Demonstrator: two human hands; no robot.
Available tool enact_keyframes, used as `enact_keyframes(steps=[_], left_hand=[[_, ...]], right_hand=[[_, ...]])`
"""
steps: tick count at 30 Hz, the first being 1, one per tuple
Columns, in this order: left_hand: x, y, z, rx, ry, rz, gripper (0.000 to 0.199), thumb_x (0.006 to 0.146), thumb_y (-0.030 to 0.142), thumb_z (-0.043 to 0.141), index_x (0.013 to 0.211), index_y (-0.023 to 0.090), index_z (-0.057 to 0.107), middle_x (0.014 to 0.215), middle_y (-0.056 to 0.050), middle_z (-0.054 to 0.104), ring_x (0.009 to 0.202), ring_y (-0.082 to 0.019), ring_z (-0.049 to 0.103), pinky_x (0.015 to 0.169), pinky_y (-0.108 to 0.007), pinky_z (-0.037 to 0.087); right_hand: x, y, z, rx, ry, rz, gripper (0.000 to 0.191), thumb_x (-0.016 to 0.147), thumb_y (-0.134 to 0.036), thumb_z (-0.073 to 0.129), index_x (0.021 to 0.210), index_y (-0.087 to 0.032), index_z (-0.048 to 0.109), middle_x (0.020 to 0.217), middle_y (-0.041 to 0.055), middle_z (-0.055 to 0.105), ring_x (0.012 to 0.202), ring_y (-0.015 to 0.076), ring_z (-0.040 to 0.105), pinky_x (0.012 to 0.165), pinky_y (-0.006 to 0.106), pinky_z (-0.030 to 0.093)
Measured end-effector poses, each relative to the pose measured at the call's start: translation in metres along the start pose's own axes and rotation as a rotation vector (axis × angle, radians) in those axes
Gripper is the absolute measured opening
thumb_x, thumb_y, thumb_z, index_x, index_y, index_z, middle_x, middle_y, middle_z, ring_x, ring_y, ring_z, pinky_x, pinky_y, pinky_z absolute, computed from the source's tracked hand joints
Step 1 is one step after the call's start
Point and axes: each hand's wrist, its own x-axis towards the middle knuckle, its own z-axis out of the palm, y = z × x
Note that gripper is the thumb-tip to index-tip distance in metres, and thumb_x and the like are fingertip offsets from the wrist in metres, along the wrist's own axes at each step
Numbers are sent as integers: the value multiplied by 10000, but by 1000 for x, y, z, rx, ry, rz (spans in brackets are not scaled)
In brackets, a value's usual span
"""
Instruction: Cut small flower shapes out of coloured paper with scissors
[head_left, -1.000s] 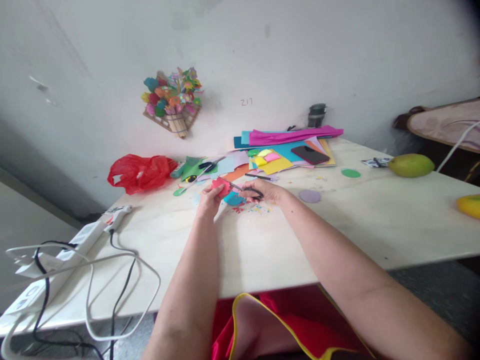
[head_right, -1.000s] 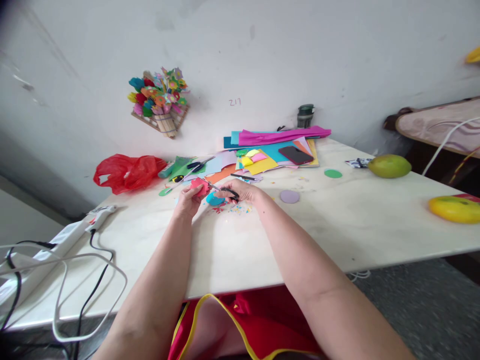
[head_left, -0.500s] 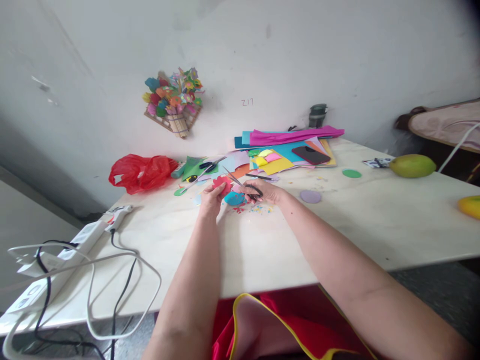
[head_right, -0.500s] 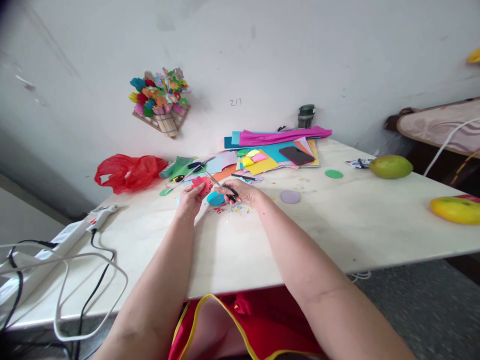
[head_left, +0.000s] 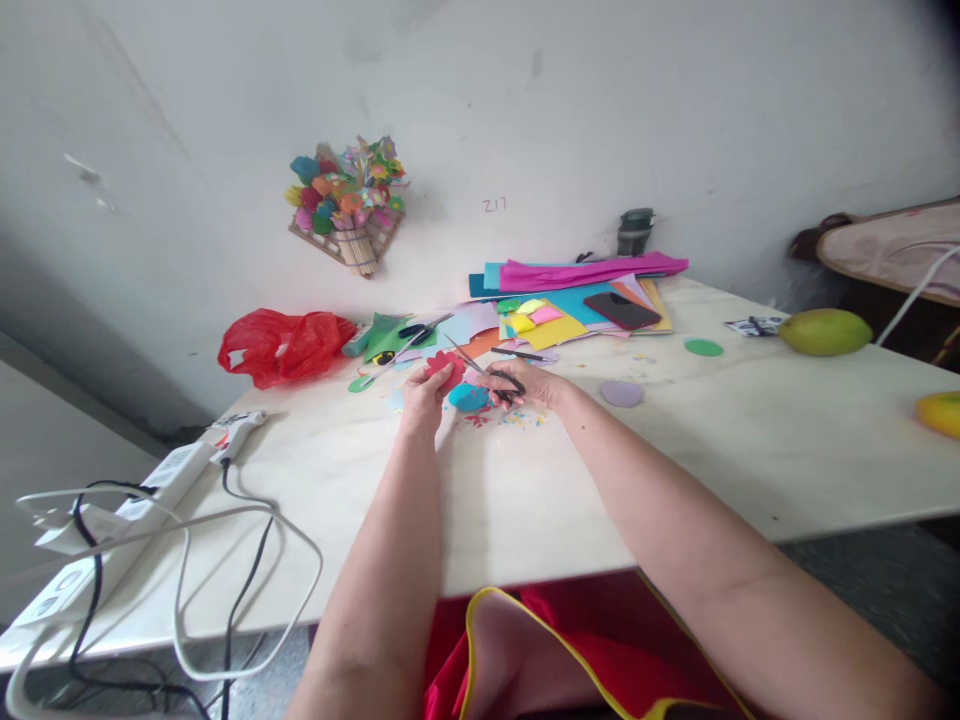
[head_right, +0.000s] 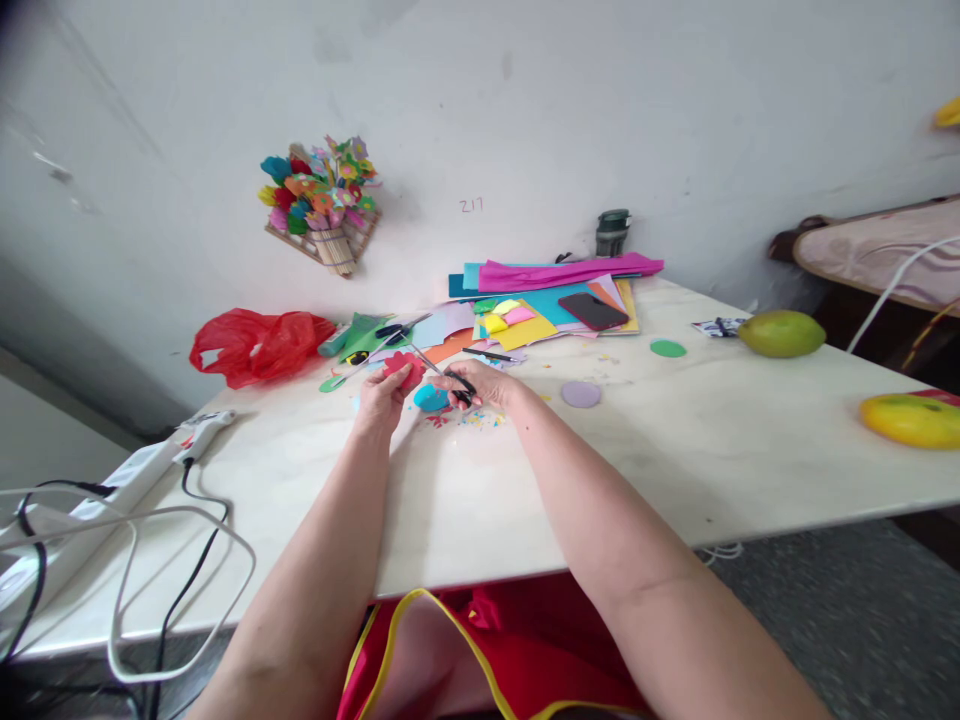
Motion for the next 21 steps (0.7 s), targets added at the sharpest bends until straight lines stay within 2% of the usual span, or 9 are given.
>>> enact_keyframes(steps=[6,14,21], left_hand=[[-1,1,5,-20,28,3,334,468,275,939,702,156,734,733,-59,759,708,-227,740,782,-388,609],[-3,-1,9,-17,57,-26,298,508,238,923,717,146,731,730,-68,755,773,-251,752,801,-391,606],[-3,-3,11,-45,61,-34,324,454,238,934,661,149,701,674,-38,734,648,-174,707,707,-310,601]], right_hand=[[-2,-4,5,23,40,16,331,893,-389,679,705,-148,552,560,-14,617,382,43,502,306,142,272],[-1,-10,12,51,117,63,346,850,-391,746,701,-147,551,525,-25,586,361,43,484,290,139,260],[-3,-13,15,45,127,86,301,899,-326,695,707,-143,553,516,-33,576,353,46,482,292,139,267]])
